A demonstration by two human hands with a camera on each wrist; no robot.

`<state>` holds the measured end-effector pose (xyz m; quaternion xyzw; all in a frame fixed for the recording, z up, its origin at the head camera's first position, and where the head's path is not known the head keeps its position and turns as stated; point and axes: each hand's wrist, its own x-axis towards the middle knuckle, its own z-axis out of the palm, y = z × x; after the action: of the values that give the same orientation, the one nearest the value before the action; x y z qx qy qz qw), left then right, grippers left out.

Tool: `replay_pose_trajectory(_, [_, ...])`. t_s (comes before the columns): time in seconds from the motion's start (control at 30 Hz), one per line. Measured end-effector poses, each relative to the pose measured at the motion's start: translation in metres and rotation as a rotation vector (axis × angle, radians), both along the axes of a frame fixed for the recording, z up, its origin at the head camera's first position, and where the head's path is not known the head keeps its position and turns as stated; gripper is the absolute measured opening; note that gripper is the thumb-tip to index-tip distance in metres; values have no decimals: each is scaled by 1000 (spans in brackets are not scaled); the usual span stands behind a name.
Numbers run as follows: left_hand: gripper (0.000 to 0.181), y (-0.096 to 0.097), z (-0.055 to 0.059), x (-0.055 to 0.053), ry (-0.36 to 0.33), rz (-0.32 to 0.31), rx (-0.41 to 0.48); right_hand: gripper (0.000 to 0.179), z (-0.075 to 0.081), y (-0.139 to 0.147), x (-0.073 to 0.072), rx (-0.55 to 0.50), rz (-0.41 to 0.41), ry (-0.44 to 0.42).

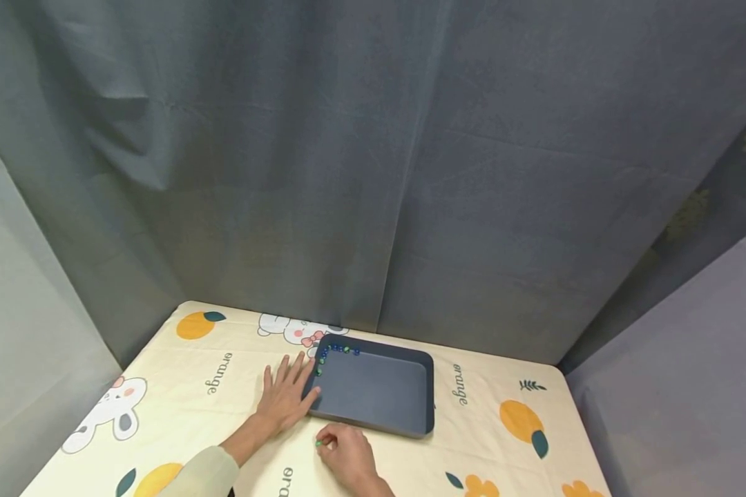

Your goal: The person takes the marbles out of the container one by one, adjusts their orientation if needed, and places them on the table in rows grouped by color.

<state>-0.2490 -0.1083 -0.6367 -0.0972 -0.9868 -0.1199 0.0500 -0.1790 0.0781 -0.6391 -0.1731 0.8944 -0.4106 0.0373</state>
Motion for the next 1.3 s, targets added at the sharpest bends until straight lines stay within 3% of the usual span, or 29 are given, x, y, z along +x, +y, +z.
replay_pose_trajectory(0.23, [68,1,1,0,-4,0,-23,15,5,4,-2,-16,-20,12])
replay_pose_trajectory(0.57, [67,-1,1,1,11,-9,3,10,24,8,-14,-111,-60,62])
replay_pose_trajectory(0.9, [67,-3,0,2,9,-6,6,9,38,12,-41,-143,-48,90])
replay_pose_trajectory(1.17, [67,-3,-4,-1,15,-8,-2,15,35,15,-65,-110,-37,126])
replay_pose_trajectory(1.3, [67,-1,-3,-1,10,-5,-11,16,32,13,-74,-91,-48,97])
